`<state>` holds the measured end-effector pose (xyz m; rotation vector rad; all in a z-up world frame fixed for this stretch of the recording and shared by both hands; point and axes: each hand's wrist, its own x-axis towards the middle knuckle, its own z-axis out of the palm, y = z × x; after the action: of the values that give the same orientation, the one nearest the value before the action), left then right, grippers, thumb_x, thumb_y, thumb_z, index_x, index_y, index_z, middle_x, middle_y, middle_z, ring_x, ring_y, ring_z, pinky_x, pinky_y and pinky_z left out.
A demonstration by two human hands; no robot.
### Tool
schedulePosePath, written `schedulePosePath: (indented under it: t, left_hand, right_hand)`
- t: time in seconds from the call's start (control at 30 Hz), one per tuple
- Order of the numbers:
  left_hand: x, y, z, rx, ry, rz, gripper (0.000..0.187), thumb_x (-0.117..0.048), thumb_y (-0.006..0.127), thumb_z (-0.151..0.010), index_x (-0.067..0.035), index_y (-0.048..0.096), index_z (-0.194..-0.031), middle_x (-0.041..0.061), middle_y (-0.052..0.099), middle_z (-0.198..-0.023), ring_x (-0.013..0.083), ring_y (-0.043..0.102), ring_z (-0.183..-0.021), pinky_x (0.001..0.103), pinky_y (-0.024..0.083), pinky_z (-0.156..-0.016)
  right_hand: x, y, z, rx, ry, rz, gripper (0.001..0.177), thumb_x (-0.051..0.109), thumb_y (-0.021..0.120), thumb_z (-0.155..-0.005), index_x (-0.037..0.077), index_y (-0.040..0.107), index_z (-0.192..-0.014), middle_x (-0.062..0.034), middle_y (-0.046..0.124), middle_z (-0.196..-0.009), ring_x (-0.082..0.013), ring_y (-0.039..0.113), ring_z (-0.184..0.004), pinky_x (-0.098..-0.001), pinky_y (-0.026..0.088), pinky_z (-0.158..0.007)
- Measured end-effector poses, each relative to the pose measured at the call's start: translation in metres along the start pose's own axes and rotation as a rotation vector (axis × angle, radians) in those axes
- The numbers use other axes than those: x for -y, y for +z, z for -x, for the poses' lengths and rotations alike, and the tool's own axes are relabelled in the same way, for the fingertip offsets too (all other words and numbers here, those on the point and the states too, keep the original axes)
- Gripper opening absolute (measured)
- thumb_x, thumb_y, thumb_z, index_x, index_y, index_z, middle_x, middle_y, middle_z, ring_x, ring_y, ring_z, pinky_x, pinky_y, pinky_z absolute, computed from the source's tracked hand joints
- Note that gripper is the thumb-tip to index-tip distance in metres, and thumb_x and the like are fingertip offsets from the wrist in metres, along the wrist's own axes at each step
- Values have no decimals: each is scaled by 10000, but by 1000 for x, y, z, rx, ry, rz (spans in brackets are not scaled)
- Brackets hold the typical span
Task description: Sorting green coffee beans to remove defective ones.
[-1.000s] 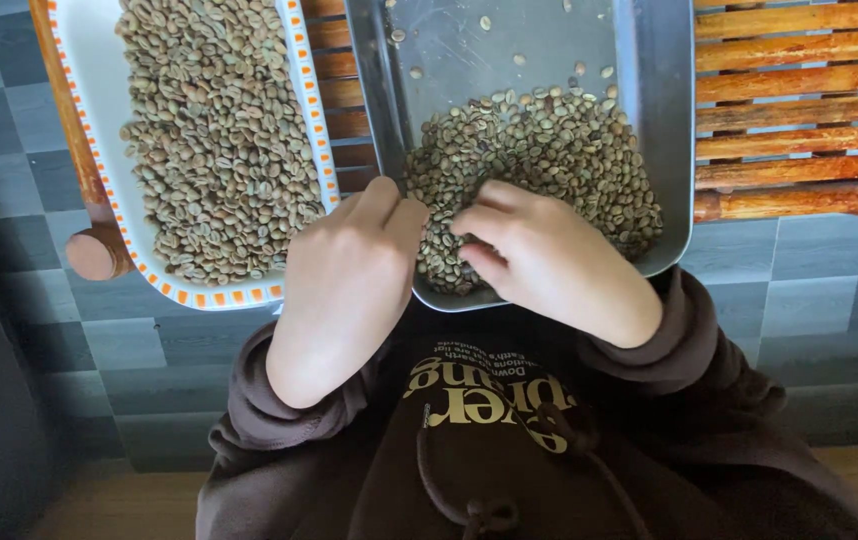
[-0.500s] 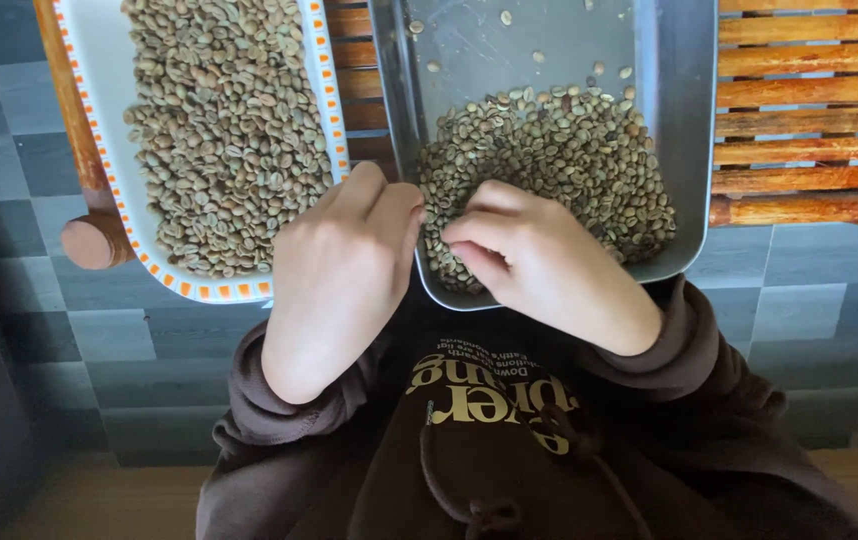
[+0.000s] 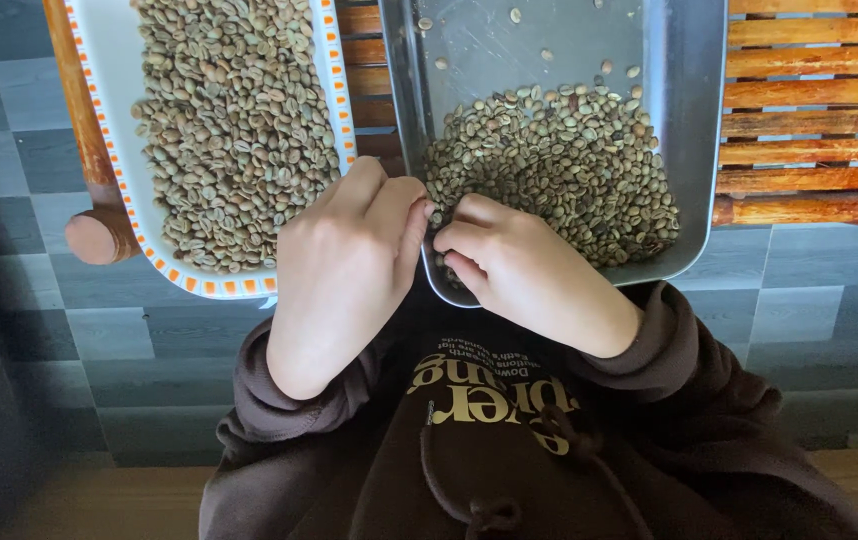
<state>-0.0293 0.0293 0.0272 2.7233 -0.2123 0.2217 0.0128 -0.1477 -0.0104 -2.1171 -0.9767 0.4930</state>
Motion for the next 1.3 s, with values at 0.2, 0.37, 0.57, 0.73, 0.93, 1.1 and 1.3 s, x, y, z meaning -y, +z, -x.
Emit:
schedulePosePath:
  t: [0.2, 0.37, 0.57, 0.73, 0.93, 1.1, 1.3]
  left_hand:
    - [3, 2, -3, -17, -38, 497, 214, -19, 683, -979, 67, 634, -1169, 105, 544, -927, 157, 542, -657, 265, 436, -550]
    - [-13, 42, 17, 189, -317, 1641, 370, -155, 532, -1091, -20, 483, -1432, 24, 474, -1053, 116, 478, -915, 228, 409, -794]
    - [-31, 85, 16, 288, -434, 2369, 433, -241, 378, -1184, 66, 473, -1474, 165, 614, -1330, 252, 608, -1237, 379, 512, -1111]
    - [-27, 93, 11, 260, -532, 2578, 510, -299, 386, -1178, 114, 457, -1470, 223, 594, -1351, 252, 620, -1251, 378, 474, -1188]
    - [-14, 64, 8, 192, -336, 2412, 457, -286, 375, -1195, 64, 576, -1409, 191, 662, -1319, 299, 639, -1262, 386, 482, -1207]
    - [15, 20, 16, -329, -245, 1667, 504, -424, 428, -1141, -27, 548, -1428, 124, 657, -1290, 234, 620, -1253, 370, 465, -1158]
    - [57, 3, 30, -511, -267, 1012, 572, -449, 289, -1179, -11, 418, -1524, 191, 560, -1475, 284, 521, -1467, 449, 356, -1364]
  right_hand:
    - [-28, -1, 7, -69, -17, -20, 54, -24, 643, -912, -6, 675, -951, -110, 658, -876, -163, 588, -652, -236, 553, -608]
    - [-17, -48, 26, -264, 2, 107, 239, -178, 597, -901, -65, 614, -1111, -164, 617, -960, -229, 580, -765, -303, 504, -677]
    - [23, -62, 31, -359, -9, 135, 361, -259, 533, -876, -119, 590, -1204, -233, 560, -1198, -231, 561, -807, -291, 484, -684]
    - [34, -64, 35, -273, -6, 63, 444, -226, 527, -779, -93, 642, -1186, -195, 642, -1293, -194, 664, -839, -234, 503, -662]
    - [4, -63, 43, -425, 28, 126, 453, -299, 484, -846, -130, 647, -1233, -273, 684, -1280, -141, 437, -565, -242, 343, -507]
    - [-20, -50, 46, -372, 270, 386, 424, -188, 559, -876, -126, 607, -1293, -238, 633, -1224, -309, 677, -941, -400, 532, -786]
    - [-32, -41, 48, -359, 332, 598, 404, -74, 574, -935, -44, 648, -1331, -212, 644, -1201, -417, 643, -928, -467, 525, -780]
